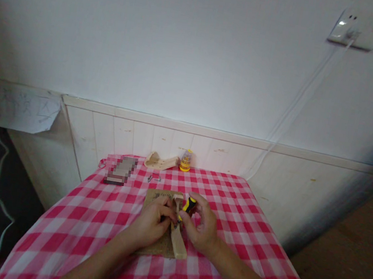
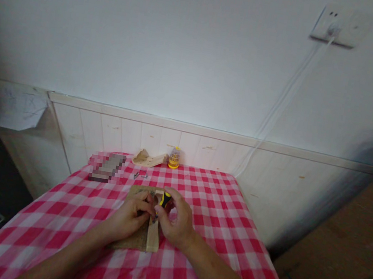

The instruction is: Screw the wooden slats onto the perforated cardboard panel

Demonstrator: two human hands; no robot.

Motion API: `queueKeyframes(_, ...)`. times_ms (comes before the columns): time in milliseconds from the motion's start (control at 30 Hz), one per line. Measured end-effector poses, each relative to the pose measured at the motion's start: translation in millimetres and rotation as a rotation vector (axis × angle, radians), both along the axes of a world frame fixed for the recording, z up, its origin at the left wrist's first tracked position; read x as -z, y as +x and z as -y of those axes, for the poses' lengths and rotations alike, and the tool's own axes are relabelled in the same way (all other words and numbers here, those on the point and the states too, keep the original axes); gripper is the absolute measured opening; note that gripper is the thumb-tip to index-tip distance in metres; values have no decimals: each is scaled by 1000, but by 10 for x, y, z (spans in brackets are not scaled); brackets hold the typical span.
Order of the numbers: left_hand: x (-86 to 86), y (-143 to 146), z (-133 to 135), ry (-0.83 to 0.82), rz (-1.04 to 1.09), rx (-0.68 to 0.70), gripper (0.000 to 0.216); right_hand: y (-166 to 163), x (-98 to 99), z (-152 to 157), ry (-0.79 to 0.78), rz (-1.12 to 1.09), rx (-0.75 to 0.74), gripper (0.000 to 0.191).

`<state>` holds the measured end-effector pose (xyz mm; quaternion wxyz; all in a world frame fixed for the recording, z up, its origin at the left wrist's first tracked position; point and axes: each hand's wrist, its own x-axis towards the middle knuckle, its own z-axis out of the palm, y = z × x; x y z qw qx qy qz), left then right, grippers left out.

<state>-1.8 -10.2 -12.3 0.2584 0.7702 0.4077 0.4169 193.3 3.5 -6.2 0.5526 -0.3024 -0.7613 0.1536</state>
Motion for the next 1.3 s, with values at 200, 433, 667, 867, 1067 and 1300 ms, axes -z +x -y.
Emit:
queueKeyframes(200, 19, -10, -19, 9, -4, 14, 35, 25, -72, 37, -5, 14, -173, 41)
queueKeyframes(433, 15, 4, -10, -5, 6, -4, 33, -7, -24, 3, -40, 20, -80, 41)
queueKeyframes(667, -31, 17, 4, -13, -15, -14, 29, -36, -48, 4, 2, 10, -8, 41)
queueKeyframes(867, -59, 21, 10, -35, -30, -57, 22, -54, -97, 17, 11, -5, 6, 40)
queueKeyframes(1067, -46, 25, -9, -13, -10, -143, 17, -54, -50, -2, -39, -20, 17, 41)
queueKeyframes(1300, 28, 15, -52, -29, 17, -179, 20, -31, 55, -103, -51, -69, 111, 43)
